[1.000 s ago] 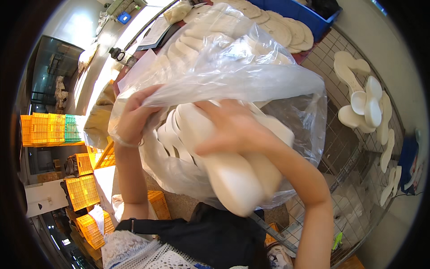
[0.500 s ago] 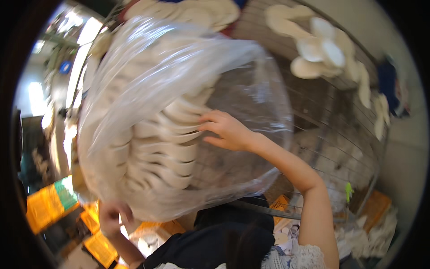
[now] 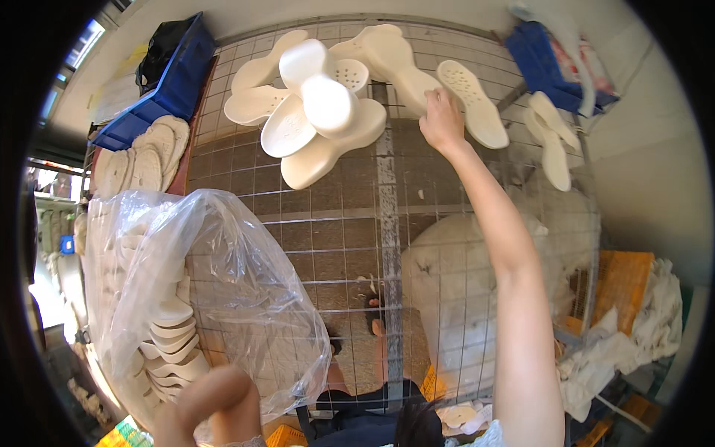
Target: The person marks a stack of white paper sheets with a red pencil, then moves to a wire rack and sorts white plastic shoe insoles by hand, placing them into a clear plastic bag.
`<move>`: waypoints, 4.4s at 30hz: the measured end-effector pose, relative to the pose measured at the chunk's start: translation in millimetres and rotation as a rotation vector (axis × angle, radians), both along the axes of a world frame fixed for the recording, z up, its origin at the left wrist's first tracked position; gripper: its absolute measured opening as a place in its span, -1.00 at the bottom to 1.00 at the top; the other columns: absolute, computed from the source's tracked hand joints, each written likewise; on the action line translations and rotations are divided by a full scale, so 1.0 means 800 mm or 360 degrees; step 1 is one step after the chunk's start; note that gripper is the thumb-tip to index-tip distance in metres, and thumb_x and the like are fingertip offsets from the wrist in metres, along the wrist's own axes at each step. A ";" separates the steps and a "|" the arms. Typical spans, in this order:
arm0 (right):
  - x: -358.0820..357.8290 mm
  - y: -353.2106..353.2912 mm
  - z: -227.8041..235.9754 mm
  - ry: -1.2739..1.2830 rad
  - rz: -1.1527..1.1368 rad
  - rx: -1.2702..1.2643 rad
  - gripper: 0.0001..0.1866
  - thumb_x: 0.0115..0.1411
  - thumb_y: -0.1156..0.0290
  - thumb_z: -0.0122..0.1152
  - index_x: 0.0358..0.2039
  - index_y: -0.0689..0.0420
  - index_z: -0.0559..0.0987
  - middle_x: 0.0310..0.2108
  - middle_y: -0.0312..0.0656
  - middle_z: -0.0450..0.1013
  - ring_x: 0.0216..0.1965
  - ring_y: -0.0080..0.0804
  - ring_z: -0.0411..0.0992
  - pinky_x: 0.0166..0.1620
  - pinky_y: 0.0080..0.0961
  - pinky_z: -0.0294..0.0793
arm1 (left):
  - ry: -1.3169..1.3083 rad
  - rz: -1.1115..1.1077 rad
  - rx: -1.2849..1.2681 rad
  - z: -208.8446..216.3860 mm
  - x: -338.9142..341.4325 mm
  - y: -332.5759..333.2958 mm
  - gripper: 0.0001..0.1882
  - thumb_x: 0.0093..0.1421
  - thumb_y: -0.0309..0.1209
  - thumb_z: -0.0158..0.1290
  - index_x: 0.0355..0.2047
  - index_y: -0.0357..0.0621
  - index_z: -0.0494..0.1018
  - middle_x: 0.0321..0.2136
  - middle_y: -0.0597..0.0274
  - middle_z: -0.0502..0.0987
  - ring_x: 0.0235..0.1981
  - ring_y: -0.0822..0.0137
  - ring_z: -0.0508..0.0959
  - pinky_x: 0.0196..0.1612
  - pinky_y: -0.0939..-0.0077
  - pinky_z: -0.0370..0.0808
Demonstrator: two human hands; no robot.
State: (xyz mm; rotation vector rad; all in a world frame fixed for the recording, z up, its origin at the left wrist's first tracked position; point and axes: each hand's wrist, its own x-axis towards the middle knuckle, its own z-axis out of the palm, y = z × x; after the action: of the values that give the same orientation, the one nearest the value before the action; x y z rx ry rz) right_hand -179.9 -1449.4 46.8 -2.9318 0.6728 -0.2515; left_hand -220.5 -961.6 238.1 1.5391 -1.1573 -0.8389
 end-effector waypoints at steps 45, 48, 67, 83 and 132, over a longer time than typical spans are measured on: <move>-0.411 0.056 0.142 -0.1131 -0.0732 0.2429 -0.45 0.19 0.28 0.05 0.14 0.32 0.35 0.08 -0.08 0.40 0.07 -0.30 0.40 0.15 -0.36 0.33 | -0.1073 0.1091 0.0719 -0.058 -0.052 0.050 -0.76 -0.06 -0.60 0.11 -0.34 -0.12 0.61 -0.33 0.27 0.58 -0.23 0.27 0.52 -0.12 0.46 0.44; -0.427 0.177 0.154 -0.1052 -0.0367 0.2628 -0.39 0.17 0.26 0.09 0.17 0.33 0.29 0.09 -0.07 0.37 0.09 -0.28 0.38 0.14 -0.33 0.35 | -0.1257 0.0699 0.0784 -0.134 -0.174 0.073 -0.85 -0.27 -0.53 0.21 -0.61 0.02 0.59 -0.21 0.15 0.54 0.01 0.05 0.46 0.20 0.17 0.29; -0.565 0.229 0.114 0.0668 0.0327 0.2175 -0.88 0.02 0.64 0.13 -0.55 0.11 0.53 -0.19 -0.26 0.55 -0.32 -0.62 0.44 -0.31 -0.68 0.43 | 0.2777 0.1485 -0.0536 -0.184 -0.344 0.210 -0.22 0.10 -0.09 -0.06 0.19 -0.45 0.16 0.04 -0.34 0.39 -0.18 0.04 0.62 -0.23 0.32 0.69; -0.615 0.199 0.049 0.0431 -0.0409 0.2122 -0.54 0.08 0.30 0.40 -0.08 0.26 0.48 -0.23 -0.16 0.53 -0.19 -0.39 0.52 -0.10 -0.45 0.51 | 0.2855 0.2118 -0.0113 -0.270 -0.411 -0.037 -0.35 0.31 0.04 -0.07 0.23 -0.15 0.20 0.15 0.02 0.31 0.18 0.08 0.30 0.24 0.02 0.29; -0.432 0.563 0.029 0.0149 0.0228 0.0500 0.29 -0.28 -0.04 0.56 0.37 0.16 0.02 0.16 0.18 0.15 0.14 0.15 0.22 0.12 -0.12 0.30 | 0.0657 0.0465 0.0660 -0.177 -0.249 0.216 -0.54 0.26 -0.34 0.07 0.16 -0.07 0.33 0.19 -0.02 0.29 0.28 0.03 0.23 0.25 0.26 0.27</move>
State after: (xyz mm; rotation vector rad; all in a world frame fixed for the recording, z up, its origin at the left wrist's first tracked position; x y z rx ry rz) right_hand -525.1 -999.0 69.7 -2.6841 0.4613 0.0073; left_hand -420.0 -788.5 96.9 1.7057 -0.4618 -1.1739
